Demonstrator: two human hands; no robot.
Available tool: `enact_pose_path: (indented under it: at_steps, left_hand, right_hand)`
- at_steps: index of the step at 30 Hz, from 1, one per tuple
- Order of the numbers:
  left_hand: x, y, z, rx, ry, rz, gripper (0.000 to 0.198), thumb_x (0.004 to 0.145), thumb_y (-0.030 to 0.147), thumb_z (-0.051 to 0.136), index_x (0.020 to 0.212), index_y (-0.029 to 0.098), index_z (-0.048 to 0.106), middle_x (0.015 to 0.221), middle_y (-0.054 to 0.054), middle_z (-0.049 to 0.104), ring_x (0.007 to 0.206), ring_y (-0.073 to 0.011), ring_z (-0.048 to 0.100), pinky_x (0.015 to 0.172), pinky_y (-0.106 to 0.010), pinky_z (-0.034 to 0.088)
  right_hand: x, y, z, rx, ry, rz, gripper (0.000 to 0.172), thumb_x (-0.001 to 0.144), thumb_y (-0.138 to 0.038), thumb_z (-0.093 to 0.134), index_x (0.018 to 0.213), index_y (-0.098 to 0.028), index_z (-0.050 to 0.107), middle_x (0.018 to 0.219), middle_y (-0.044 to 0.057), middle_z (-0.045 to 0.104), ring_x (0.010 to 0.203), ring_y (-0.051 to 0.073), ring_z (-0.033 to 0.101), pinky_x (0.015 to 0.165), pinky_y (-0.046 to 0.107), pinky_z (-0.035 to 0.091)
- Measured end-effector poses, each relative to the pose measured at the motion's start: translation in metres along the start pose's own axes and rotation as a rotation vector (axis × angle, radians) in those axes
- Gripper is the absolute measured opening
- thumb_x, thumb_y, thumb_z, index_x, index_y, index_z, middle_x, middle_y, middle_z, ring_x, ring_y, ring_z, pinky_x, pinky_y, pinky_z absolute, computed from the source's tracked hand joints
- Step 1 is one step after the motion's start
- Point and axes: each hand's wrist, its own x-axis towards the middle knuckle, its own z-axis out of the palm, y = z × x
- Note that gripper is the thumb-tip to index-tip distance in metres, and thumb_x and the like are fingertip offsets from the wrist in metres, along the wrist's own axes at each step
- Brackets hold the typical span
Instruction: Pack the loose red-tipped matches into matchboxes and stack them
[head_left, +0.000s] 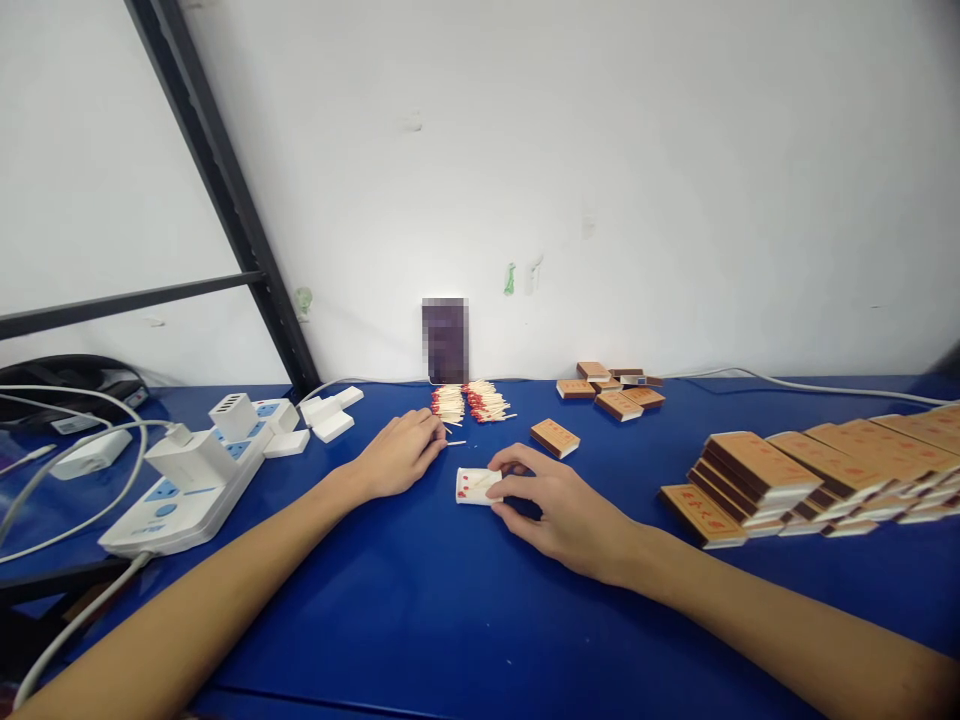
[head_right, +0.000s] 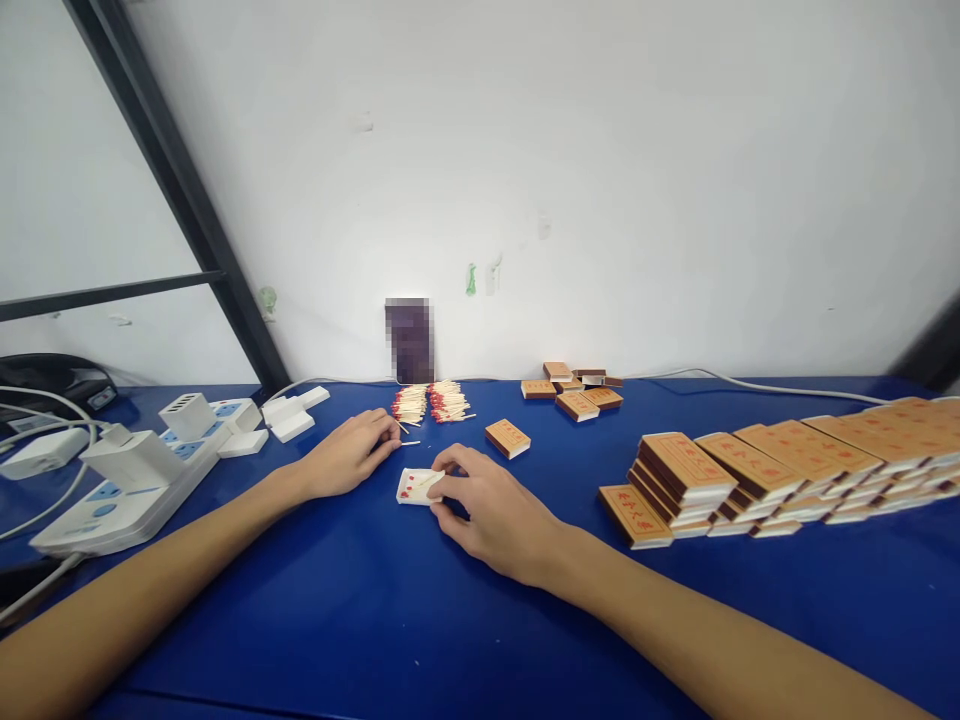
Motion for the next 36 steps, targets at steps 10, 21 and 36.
enact_pose_path:
  at_steps: [10, 21, 36]
  left_hand:
    - [-0.0012, 0.0002, 0.0028, -0.006, 0.035, 0.031, 0.018, 0.097, 0.029, 0.037, 0.089, 0.019, 0.05, 0.093, -0.005, 0.057, 0.083, -0.0201, 0.052, 0.073, -0.034, 0.041]
    - [-0.0005, 0.0013, 0.003, -0.017, 0.028, 0.059, 0.02, 0.097, 0.028, 0.036, 0.088, 0.018, 0.051, 0.092, -0.006, 0.056, 0.082, -0.0195, 0.052, 0.074, -0.034, 0.042]
    - [-0.001, 0.0036, 0.001, 0.005, 0.022, 0.052, 0.02, 0.097, 0.028, 0.035, 0.088, 0.018, 0.051, 0.091, -0.007, 0.057, 0.08, -0.0197, 0.051, 0.073, -0.034, 0.041]
  right_hand:
    - [-0.0018, -0.0012, 0.0029, -0.058, 0.069, -0.04, 0.027, 0.085, -0.007, 0.05, 0.108, -0.021, 0.056, 0.117, 0.011, 0.055, 0.102, 0.02, 0.059, 0.081, 0.035, 0.056]
    - [-0.0014, -0.0024, -0.0001, -0.137, 0.016, -0.138, 0.023, 0.086, -0.005, 0.049, 0.092, -0.018, 0.068, 0.119, 0.014, 0.059, 0.11, 0.025, 0.058, 0.088, 0.042, 0.055]
    - [0.0007, -0.0059, -0.0021, -0.265, -0.021, -0.209, 0.023, 0.084, -0.004, 0.048, 0.095, -0.015, 0.066, 0.118, 0.016, 0.057, 0.11, 0.027, 0.055, 0.088, 0.045, 0.054]
